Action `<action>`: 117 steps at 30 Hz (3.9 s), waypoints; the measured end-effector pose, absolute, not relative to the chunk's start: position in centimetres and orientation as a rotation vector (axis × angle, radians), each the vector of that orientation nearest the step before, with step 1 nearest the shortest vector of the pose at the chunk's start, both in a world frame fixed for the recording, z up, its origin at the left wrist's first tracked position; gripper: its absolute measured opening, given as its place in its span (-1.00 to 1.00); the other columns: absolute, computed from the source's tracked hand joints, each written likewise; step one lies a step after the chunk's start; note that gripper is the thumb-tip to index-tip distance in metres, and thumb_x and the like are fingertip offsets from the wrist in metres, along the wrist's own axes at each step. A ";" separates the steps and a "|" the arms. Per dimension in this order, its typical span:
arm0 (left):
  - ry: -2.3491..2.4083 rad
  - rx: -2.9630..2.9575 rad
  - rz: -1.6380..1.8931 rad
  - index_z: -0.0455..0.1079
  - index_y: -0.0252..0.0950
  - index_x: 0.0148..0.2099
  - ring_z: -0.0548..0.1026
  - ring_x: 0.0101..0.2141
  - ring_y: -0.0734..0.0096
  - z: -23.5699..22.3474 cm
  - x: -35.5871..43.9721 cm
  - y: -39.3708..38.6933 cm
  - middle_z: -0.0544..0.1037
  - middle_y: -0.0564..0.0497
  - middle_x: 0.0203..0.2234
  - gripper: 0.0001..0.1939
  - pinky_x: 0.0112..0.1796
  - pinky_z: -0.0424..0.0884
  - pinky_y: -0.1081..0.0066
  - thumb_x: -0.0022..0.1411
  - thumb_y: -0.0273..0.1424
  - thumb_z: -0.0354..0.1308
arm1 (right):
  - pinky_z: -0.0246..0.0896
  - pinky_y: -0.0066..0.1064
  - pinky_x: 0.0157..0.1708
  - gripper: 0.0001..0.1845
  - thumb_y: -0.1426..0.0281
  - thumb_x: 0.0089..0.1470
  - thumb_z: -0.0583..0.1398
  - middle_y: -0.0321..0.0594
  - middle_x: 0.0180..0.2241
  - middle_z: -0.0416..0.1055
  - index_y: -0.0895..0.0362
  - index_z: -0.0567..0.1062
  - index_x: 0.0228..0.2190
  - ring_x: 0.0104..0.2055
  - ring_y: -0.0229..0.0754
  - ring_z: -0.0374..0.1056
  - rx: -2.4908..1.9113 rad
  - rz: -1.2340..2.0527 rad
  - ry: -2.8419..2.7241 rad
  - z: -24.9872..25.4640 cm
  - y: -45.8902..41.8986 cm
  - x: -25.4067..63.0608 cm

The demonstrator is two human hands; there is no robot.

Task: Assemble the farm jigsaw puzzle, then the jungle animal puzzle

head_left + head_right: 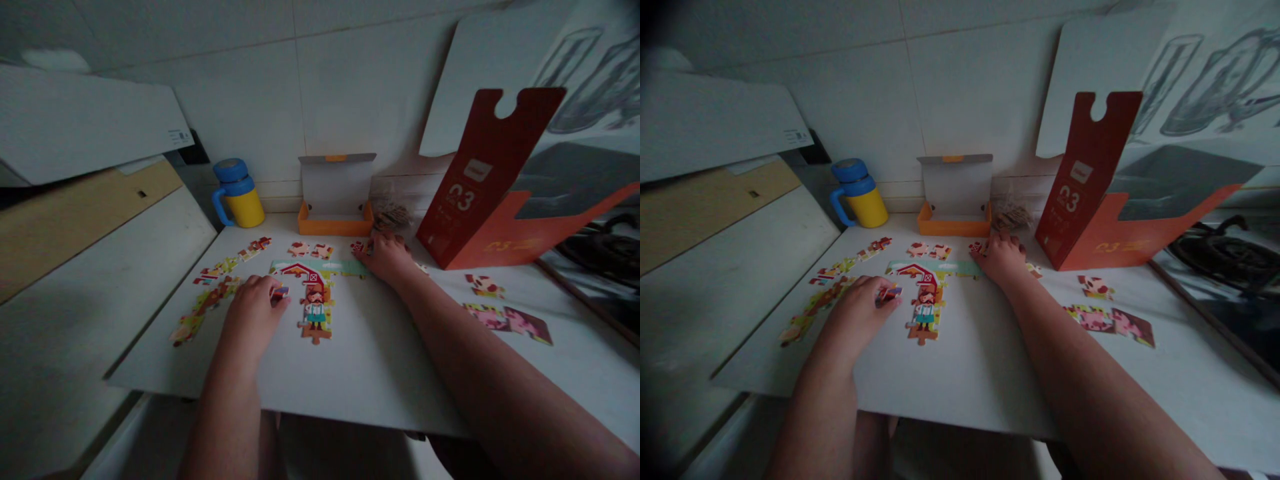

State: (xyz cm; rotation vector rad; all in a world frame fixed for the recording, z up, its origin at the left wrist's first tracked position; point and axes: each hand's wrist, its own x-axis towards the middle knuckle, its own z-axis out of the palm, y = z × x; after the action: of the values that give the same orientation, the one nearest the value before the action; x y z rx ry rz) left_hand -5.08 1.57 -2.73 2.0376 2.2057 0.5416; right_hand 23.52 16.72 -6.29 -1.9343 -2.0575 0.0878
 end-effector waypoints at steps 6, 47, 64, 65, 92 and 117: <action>2.323 1.929 0.401 0.52 -0.33 0.07 0.58 0.01 0.07 -3.1 -5.2 1.7 0.57 -0.21 -0.01 -0.67 0.14 0.43 0.21 0.35 -0.25 0.30 | 0.27 -0.06 0.13 -0.49 -0.01 0.24 0.29 0.14 0.09 0.52 0.14 0.59 -0.02 0.19 0.22 0.38 -1.915 0.187 -2.078 -5.9 17.2 23.8; 2.089 1.567 0.763 0.41 -0.24 -0.10 0.62 -0.15 0.15 -5.1 -6.4 2.5 0.66 -0.09 -0.19 -0.70 -0.16 0.44 0.31 0.22 -0.22 0.35 | 0.36 -0.36 -0.28 -0.61 0.07 0.05 0.45 -0.26 -0.29 0.60 0.06 0.59 -0.22 -0.30 -0.18 0.47 -0.954 1.469 -1.649 -5.0 11.3 18.1; 1.316 1.319 0.817 0.42 -0.27 -0.16 0.59 -0.36 0.39 -2.3 -2.7 1.2 0.64 0.00 -0.30 -0.81 -0.38 0.38 0.46 0.30 -0.27 0.30 | 0.34 -0.35 -0.26 -0.64 0.08 0.19 0.40 -0.20 -0.23 0.61 0.10 0.64 -0.17 -0.27 -0.19 0.45 -0.752 1.363 -1.822 -4.0 10.2 17.7; 1.312 1.316 0.818 0.43 -0.27 -0.16 0.60 -0.33 0.38 -2.4 -2.7 1.2 0.65 -0.01 -0.28 -0.82 -0.38 0.38 0.46 0.29 -0.29 0.30 | 0.34 -0.35 -0.25 -0.66 0.09 0.19 0.40 -0.19 -0.23 0.61 0.10 0.64 -0.17 -0.26 -0.19 0.45 -0.743 1.354 -1.830 -4.0 10.1 17.7; 2.273 1.548 0.505 0.62 -0.28 -0.15 0.64 -0.28 0.18 -1.8 -7.8 2.0 0.74 -0.15 -0.22 -0.63 -0.31 0.34 0.35 0.47 -0.22 0.03 | 0.30 -0.31 -0.23 -0.81 0.21 0.28 0.28 -0.20 -0.20 0.62 0.06 0.59 -0.19 -0.25 -0.15 0.46 -0.938 0.949 -2.050 -3.1 9.6 18.1; 2.476 1.701 0.300 0.58 -0.29 -0.10 0.63 -0.05 0.03 -2.3 -6.4 2.8 0.71 -0.24 -0.08 -0.69 -0.07 0.41 0.26 0.50 -0.28 0.03 | 0.31 -0.31 -0.26 -0.79 0.20 0.32 0.25 -0.21 -0.26 0.66 0.04 0.62 -0.17 -0.29 -0.12 0.49 -0.940 0.963 -2.132 -4.0 9.7 18.0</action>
State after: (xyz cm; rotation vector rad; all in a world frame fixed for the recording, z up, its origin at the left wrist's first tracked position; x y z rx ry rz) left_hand -6.37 2.81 -2.26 1.7007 2.4761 0.2997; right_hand 17.97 9.66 -3.96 -0.9405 -2.1323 0.9634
